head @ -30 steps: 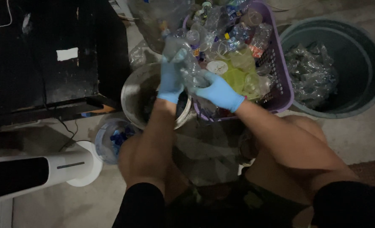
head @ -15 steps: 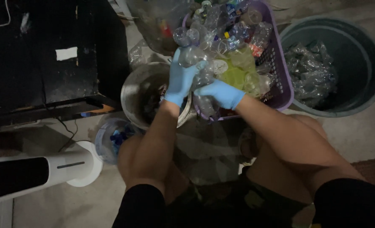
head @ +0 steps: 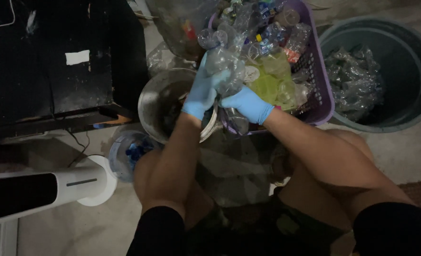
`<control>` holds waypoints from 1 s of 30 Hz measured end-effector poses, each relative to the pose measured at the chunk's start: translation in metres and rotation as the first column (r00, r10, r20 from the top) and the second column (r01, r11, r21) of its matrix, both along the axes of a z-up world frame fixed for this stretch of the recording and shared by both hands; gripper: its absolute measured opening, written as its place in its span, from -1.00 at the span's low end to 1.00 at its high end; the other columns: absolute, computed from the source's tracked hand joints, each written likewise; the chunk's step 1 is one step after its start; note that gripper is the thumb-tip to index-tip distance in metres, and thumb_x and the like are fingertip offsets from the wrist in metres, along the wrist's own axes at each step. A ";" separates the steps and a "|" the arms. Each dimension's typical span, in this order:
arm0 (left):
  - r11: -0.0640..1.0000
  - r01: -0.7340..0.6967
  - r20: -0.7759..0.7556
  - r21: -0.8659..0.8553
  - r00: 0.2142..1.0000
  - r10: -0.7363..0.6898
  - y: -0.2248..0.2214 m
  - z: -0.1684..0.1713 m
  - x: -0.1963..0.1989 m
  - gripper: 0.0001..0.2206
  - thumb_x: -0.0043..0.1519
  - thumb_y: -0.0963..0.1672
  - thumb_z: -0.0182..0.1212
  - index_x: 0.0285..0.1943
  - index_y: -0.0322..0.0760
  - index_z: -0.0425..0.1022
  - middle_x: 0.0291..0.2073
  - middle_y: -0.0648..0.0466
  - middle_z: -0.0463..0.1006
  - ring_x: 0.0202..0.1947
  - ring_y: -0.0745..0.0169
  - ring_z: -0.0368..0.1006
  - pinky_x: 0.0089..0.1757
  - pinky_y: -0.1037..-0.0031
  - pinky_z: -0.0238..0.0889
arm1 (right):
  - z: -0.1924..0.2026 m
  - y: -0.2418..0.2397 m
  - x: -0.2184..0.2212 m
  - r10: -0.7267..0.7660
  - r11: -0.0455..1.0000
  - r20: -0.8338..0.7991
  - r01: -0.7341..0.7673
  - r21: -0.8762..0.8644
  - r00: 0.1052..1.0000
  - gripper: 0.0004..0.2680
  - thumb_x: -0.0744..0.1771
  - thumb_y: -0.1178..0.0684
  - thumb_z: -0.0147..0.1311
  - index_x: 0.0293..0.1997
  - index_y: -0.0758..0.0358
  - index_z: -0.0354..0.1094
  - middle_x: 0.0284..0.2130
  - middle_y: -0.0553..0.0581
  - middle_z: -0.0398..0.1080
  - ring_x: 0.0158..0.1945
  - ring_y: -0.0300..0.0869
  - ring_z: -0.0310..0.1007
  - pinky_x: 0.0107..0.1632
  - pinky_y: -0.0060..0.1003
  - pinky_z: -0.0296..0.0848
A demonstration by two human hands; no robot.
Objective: Sorting plastic bottles by removing labels and placing them into separate containers
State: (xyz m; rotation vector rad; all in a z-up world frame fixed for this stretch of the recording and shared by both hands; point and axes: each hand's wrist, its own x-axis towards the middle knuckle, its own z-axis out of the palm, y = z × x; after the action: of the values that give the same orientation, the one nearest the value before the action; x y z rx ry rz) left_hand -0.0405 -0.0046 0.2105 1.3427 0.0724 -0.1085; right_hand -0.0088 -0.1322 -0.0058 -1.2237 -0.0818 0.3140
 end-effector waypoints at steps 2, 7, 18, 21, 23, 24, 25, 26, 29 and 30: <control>0.998 -0.005 -0.020 -0.065 1.000 0.004 0.001 -0.002 0.001 -0.15 0.15 -0.14 0.48 0.56 -0.36 -0.04 0.39 -0.41 0.23 0.41 -0.38 0.16 0.31 -0.08 0.18 | 0.049 -0.006 -0.023 0.110 0.994 -0.093 -0.109 0.016 0.990 -0.70 0.17 0.37 0.31 -0.04 0.41 0.47 -0.31 0.18 0.48 -0.32 -0.12 0.46 -0.15 -0.08 0.54; 0.941 -0.033 -0.102 -0.337 0.995 -0.001 0.001 -0.019 0.010 -0.39 0.14 -0.19 0.46 0.34 -0.34 0.22 0.20 -0.36 0.39 0.22 -0.34 0.34 0.16 -0.10 0.33 | 0.119 0.002 -0.062 0.508 0.810 -0.221 -0.375 0.450 0.833 -0.78 0.22 0.31 0.21 -0.09 0.26 0.45 -0.66 0.14 0.20 -0.67 -0.13 0.11 -0.55 -0.24 0.27; 0.923 -0.135 -0.084 -0.361 0.990 0.112 0.022 -0.118 0.064 -0.64 0.15 -0.18 0.51 0.10 -0.36 0.56 -0.06 -0.02 0.65 0.01 0.02 0.58 0.08 0.00 0.45 | 0.046 0.002 -0.035 0.394 0.885 -0.158 -0.327 0.332 0.906 -0.84 0.22 0.37 0.22 -0.18 0.51 0.42 -0.62 0.37 0.36 -0.71 0.01 0.30 -0.63 -0.13 0.34; 0.870 -0.217 -0.049 -0.442 0.975 0.218 0.022 -0.106 0.058 -0.76 0.23 -0.20 0.41 0.04 -0.44 0.57 -0.13 -0.05 0.66 -0.06 0.03 0.60 0.08 0.04 0.42 | -0.016 0.008 -0.005 0.301 0.935 -0.108 -0.271 0.228 0.947 -0.73 0.20 0.36 0.27 -0.05 0.58 0.39 -0.49 0.43 0.42 -0.66 0.06 0.39 -0.62 -0.09 0.37; 0.899 -0.245 -0.003 -0.363 0.965 0.262 0.029 -0.123 0.066 -0.77 0.24 -0.20 0.40 0.05 -0.41 0.57 -0.15 -0.02 0.64 -0.07 0.14 0.57 0.06 0.12 0.44 | 0.060 0.013 -0.023 0.266 0.960 -0.082 -0.257 0.108 0.960 -0.68 0.19 0.31 0.31 0.02 0.50 0.42 -0.31 0.35 0.48 -0.40 0.03 0.46 -0.32 -0.05 0.46; 0.920 -0.273 0.044 -0.283 0.954 0.297 0.032 -0.132 0.070 -0.77 0.25 -0.19 0.39 0.05 -0.37 0.56 -0.17 0.01 0.61 -0.08 0.24 0.53 0.04 0.19 0.47 | 0.099 0.016 -0.033 0.229 0.973 -0.051 -0.230 -0.013 0.972 -0.63 0.18 0.25 0.35 0.08 0.41 0.45 -0.13 0.26 0.53 -0.13 -0.01 0.53 -0.02 0.00 0.54; 0.918 -0.277 0.045 -0.284 0.952 0.302 0.027 -0.123 0.064 -0.77 0.25 -0.19 0.39 0.05 -0.37 0.56 -0.17 0.01 0.61 -0.08 0.24 0.53 0.04 0.19 0.47 | 0.104 0.017 -0.032 0.234 0.972 -0.050 -0.235 -0.015 0.971 -0.63 0.18 0.25 0.35 0.08 0.41 0.45 -0.13 0.26 0.53 -0.13 -0.01 0.53 -0.02 0.00 0.54; 0.914 -0.339 0.051 -0.223 0.932 0.358 0.022 -0.115 0.058 -0.71 0.23 -0.16 0.42 0.09 -0.37 0.54 -0.15 0.02 0.59 -0.06 0.23 0.50 0.05 0.17 0.44 | 0.110 0.019 -0.032 0.211 0.974 -0.043 -0.214 -0.072 0.976 -0.60 0.17 0.24 0.36 0.11 0.41 0.45 -0.06 0.26 0.52 -0.04 0.03 0.51 0.08 0.02 0.50; 0.899 -0.434 0.092 -0.056 0.895 0.437 0.012 -0.117 0.056 -0.61 0.19 -0.08 0.48 0.12 -0.31 0.52 -0.12 0.02 0.57 -0.01 0.21 0.46 0.05 0.16 0.39 | 0.089 0.012 -0.027 0.163 0.964 -0.043 -0.168 -0.207 0.986 -0.59 0.16 0.19 0.42 0.10 0.37 0.48 -0.04 0.22 0.52 0.02 0.02 0.52 0.18 0.00 0.47; 0.886 -0.460 0.131 0.053 0.883 0.451 0.009 -0.122 0.059 -0.58 0.17 -0.03 0.50 0.12 -0.26 0.53 -0.11 0.02 0.57 0.02 0.21 0.45 0.04 0.16 0.37 | 0.076 0.008 -0.024 0.131 0.950 -0.045 -0.138 -0.279 0.990 -0.61 0.16 0.16 0.48 0.06 0.33 0.51 -0.07 0.19 0.55 -0.02 -0.02 0.54 0.17 -0.04 0.48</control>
State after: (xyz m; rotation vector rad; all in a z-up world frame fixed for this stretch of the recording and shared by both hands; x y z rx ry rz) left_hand 0.0183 0.0047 0.0886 1.3791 0.2975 0.3762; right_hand -0.0328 -0.1245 0.0700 -1.5002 -0.1006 0.4730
